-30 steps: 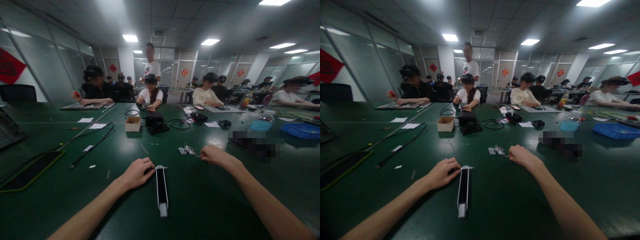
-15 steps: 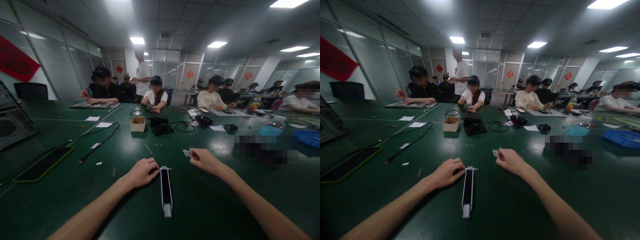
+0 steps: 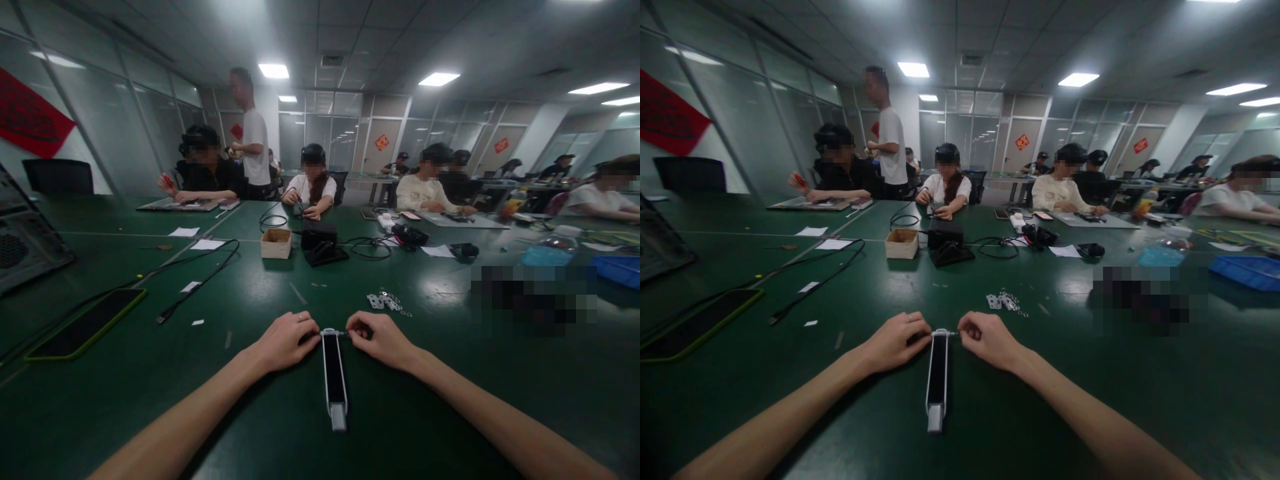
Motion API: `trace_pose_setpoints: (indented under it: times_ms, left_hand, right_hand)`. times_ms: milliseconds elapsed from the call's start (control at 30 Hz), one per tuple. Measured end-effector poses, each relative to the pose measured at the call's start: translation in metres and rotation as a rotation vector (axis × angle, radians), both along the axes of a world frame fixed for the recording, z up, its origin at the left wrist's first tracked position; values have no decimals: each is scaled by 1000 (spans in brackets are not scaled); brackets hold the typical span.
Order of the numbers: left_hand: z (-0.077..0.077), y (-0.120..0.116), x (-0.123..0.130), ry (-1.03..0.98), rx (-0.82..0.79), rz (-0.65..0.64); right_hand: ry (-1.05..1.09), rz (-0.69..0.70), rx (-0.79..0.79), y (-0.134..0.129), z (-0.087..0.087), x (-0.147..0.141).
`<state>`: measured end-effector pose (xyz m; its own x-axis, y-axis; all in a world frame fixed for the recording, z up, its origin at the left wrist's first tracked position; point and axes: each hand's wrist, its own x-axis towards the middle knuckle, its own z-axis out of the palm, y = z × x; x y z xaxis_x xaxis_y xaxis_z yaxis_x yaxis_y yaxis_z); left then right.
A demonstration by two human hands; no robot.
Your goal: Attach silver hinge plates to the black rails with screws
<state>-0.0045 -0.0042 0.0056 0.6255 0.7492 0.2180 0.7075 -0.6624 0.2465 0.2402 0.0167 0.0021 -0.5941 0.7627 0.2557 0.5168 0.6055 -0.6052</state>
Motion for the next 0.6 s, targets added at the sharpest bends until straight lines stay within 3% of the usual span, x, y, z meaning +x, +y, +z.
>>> trace_pose_setpoints:
  times_ms: [600]
  left_hand:
    - [3,-3,0,-3,9,-17]
  right_hand:
    - [0,69,-51,3,-5,6]
